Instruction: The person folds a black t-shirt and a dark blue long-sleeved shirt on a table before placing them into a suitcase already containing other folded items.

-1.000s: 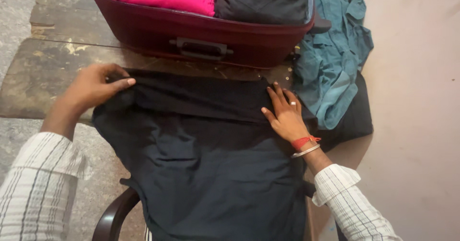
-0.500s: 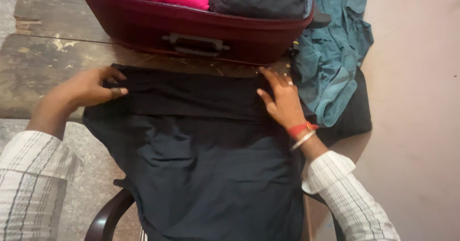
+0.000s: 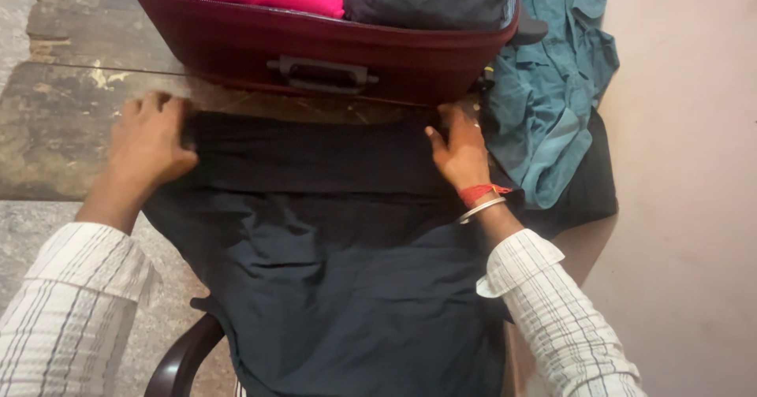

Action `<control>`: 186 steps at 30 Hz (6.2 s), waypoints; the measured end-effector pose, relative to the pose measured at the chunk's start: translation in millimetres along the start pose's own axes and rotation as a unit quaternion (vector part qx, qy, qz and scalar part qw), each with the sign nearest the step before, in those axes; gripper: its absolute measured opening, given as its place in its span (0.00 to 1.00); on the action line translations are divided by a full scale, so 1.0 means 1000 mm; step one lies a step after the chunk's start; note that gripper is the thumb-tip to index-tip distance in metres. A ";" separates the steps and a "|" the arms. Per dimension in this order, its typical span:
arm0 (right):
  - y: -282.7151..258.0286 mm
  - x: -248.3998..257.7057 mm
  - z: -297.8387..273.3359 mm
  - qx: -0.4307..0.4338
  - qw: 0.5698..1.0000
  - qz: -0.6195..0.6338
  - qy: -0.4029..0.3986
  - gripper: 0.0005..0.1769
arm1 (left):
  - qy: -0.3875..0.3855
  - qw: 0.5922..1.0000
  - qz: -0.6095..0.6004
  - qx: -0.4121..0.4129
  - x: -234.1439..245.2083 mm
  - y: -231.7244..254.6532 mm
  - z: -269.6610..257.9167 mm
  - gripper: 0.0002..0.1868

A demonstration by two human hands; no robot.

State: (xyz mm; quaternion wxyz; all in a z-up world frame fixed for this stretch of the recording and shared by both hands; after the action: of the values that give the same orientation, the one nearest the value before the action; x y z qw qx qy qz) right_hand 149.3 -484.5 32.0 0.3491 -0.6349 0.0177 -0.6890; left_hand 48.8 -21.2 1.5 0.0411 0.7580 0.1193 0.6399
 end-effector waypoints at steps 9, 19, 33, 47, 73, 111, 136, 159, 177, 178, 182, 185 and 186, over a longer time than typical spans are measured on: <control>0.041 -0.015 0.036 -0.029 0.986 0.040 -0.159 0.24 | -0.101 0.994 0.026 -0.043 0.000 0.020 0.035 0.29; -0.009 0.057 -0.001 0.033 0.973 0.177 -0.145 0.08 | 0.082 0.983 -0.021 -0.164 0.073 0.060 -0.056 0.15; -0.075 0.062 -0.102 0.212 0.933 0.020 -0.289 0.20 | -0.055 0.976 0.045 -0.205 -0.002 0.074 -0.146 0.29; -0.022 0.044 -0.071 0.073 0.974 -0.168 -0.136 0.15 | 0.012 0.989 -0.114 -0.090 -0.007 0.047 -0.104 0.12; 0.076 0.044 0.014 -0.091 0.972 0.101 -0.193 0.18 | 0.101 0.994 0.048 -0.011 0.007 0.007 0.026 0.18; -0.044 0.042 -0.005 0.237 0.940 -0.209 -0.129 0.17 | 0.194 0.964 -0.068 -0.167 0.009 0.071 -0.060 0.11; -0.079 -0.041 -0.016 0.120 0.961 -0.202 -0.146 0.35 | 0.107 0.976 0.007 -0.188 -0.013 0.116 -0.028 0.40; -0.186 -0.014 -0.198 0.210 0.898 -0.031 -0.386 0.39 | -0.130 0.574 -0.782 0.206 -0.169 -0.001 -0.202 0.29; -0.155 0.018 -0.253 0.124 0.919 -0.091 -0.362 0.22 | 0.104 0.916 -0.374 0.105 -0.121 -0.023 -0.192 0.37; -0.156 0.017 -0.254 0.129 0.919 -0.092 -0.360 0.21 | 0.118 0.928 -0.334 0.120 -0.130 -0.028 -0.182 0.44; -0.156 0.032 -0.256 0.114 0.933 -0.008 -0.342 0.12 | -0.014 0.681 -0.658 0.320 -0.225 -0.085 -0.171 0.24; -0.146 0.055 -0.255 0.032 0.953 0.012 -0.301 0.12 | 0.081 0.667 -0.680 0.293 -0.243 -0.126 -0.194 0.15; -0.143 0.062 -0.255 0.014 0.956 -0.023 -0.293 0.16 | 0.122 0.648 -0.696 0.286 -0.242 -0.137 -0.203 0.17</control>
State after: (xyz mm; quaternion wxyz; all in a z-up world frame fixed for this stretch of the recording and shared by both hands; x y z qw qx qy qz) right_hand -139.4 -514.9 103.0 0.3317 -0.8043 -0.1094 -0.4807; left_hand -204.4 36.2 -223.8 0.2405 0.3413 0.7925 0.4445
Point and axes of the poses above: each hand's wrist, its own z-axis towards the middle knuckle, its own x-axis out of the back of the hand, y = z × x, the point moved 6 cm from there along z, towards the middle knuckle, and after that the axes turned 14 degrees about -y, right-handed, at the moved point
